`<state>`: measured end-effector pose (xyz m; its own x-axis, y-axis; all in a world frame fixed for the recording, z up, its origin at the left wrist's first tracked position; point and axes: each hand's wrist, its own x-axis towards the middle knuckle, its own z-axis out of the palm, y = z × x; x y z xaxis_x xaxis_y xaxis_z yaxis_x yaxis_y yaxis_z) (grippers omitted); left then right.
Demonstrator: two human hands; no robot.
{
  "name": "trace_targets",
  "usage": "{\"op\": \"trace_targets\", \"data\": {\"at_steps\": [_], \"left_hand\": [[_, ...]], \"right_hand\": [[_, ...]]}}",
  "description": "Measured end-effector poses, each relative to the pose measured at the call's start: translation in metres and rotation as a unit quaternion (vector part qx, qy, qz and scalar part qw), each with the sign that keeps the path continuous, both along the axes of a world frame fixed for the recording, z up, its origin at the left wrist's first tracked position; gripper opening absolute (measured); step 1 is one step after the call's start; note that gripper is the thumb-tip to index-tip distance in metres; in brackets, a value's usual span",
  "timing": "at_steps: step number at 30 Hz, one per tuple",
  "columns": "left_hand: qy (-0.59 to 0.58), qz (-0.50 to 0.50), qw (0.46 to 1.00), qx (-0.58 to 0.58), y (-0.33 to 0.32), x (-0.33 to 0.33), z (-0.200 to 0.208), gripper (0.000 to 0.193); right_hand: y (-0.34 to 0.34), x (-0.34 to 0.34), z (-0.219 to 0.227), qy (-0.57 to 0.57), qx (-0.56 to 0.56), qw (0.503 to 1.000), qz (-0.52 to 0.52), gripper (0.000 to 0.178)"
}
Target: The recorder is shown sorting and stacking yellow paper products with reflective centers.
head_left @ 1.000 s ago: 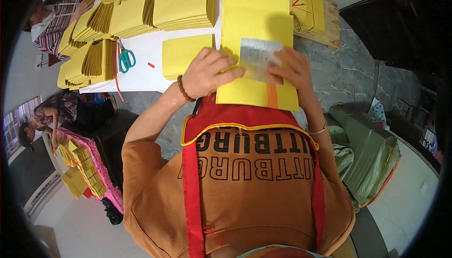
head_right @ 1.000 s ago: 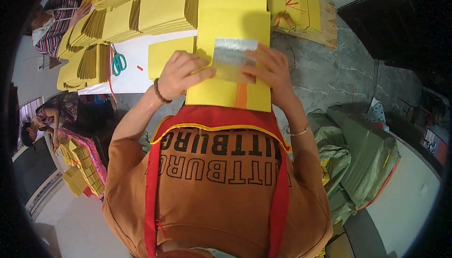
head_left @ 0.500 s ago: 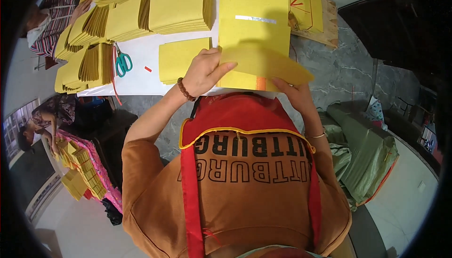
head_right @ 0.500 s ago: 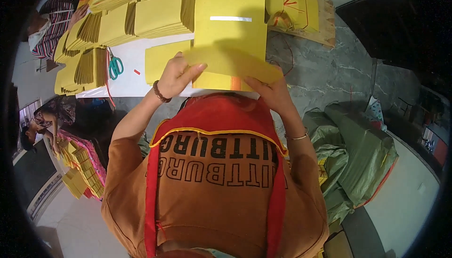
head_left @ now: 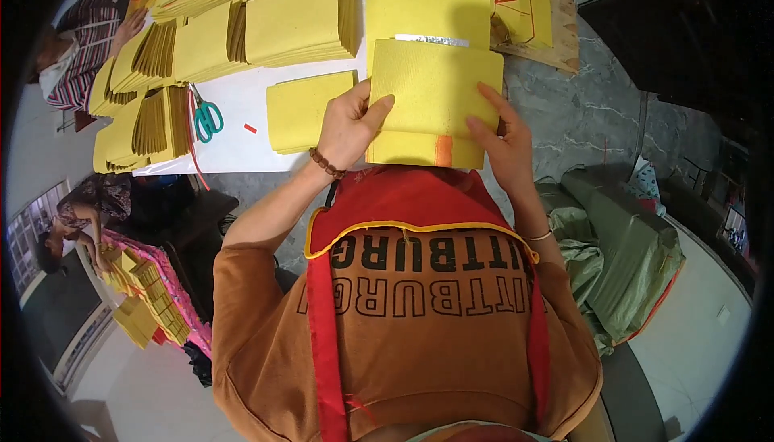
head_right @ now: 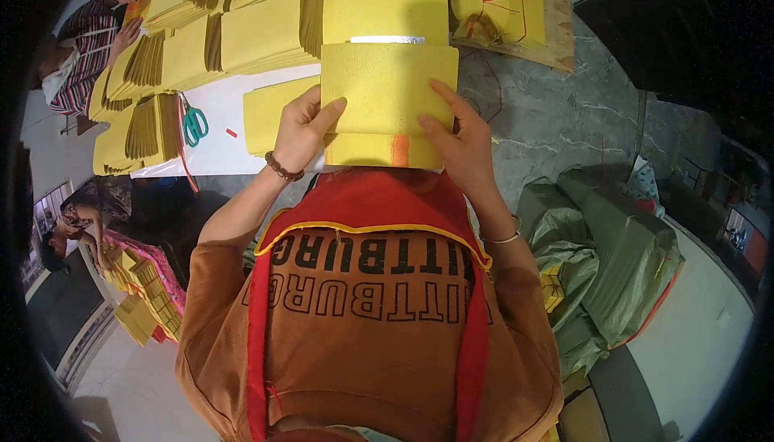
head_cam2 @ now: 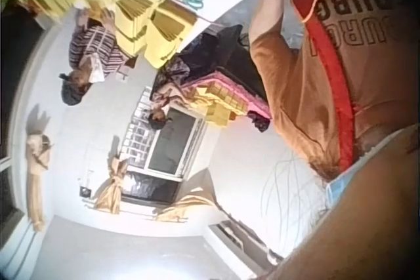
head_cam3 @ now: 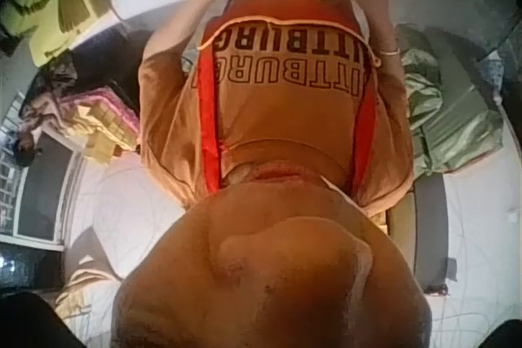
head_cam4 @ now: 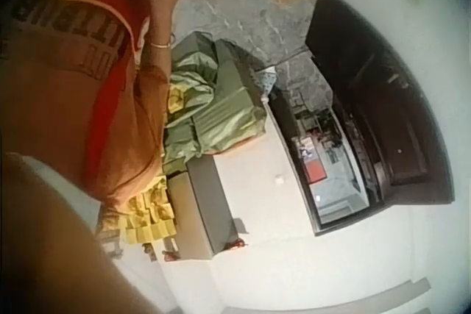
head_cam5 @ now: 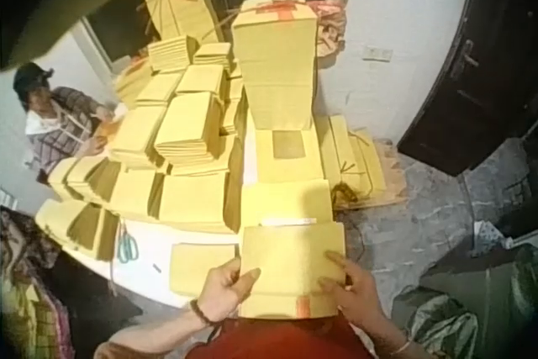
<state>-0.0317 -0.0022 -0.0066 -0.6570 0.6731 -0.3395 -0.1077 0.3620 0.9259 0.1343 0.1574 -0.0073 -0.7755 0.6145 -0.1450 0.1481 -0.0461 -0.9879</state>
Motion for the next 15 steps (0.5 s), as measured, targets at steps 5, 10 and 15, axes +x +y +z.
{"op": "trace_targets", "data": {"at_steps": [5, 10, 15], "left_hand": [[0.034, 0.001, 0.999, 0.001, -0.006, -0.007, -0.03, 0.023], [0.066, -0.003, 0.998, -0.019, -0.003, -0.011, -0.032, 0.031], [0.025, 0.002, 0.999, -0.036, -0.001, -0.012, -0.024, 0.026]], "right_hand": [[0.0, -0.005, -0.001, -0.034, -0.042, 0.998, -0.011, 0.046], [0.001, -0.006, -0.01, -0.034, -0.01, 0.999, -0.026, 0.046], [0.0, -0.007, -0.012, -0.046, 0.0, 0.998, -0.036, 0.045]]}}
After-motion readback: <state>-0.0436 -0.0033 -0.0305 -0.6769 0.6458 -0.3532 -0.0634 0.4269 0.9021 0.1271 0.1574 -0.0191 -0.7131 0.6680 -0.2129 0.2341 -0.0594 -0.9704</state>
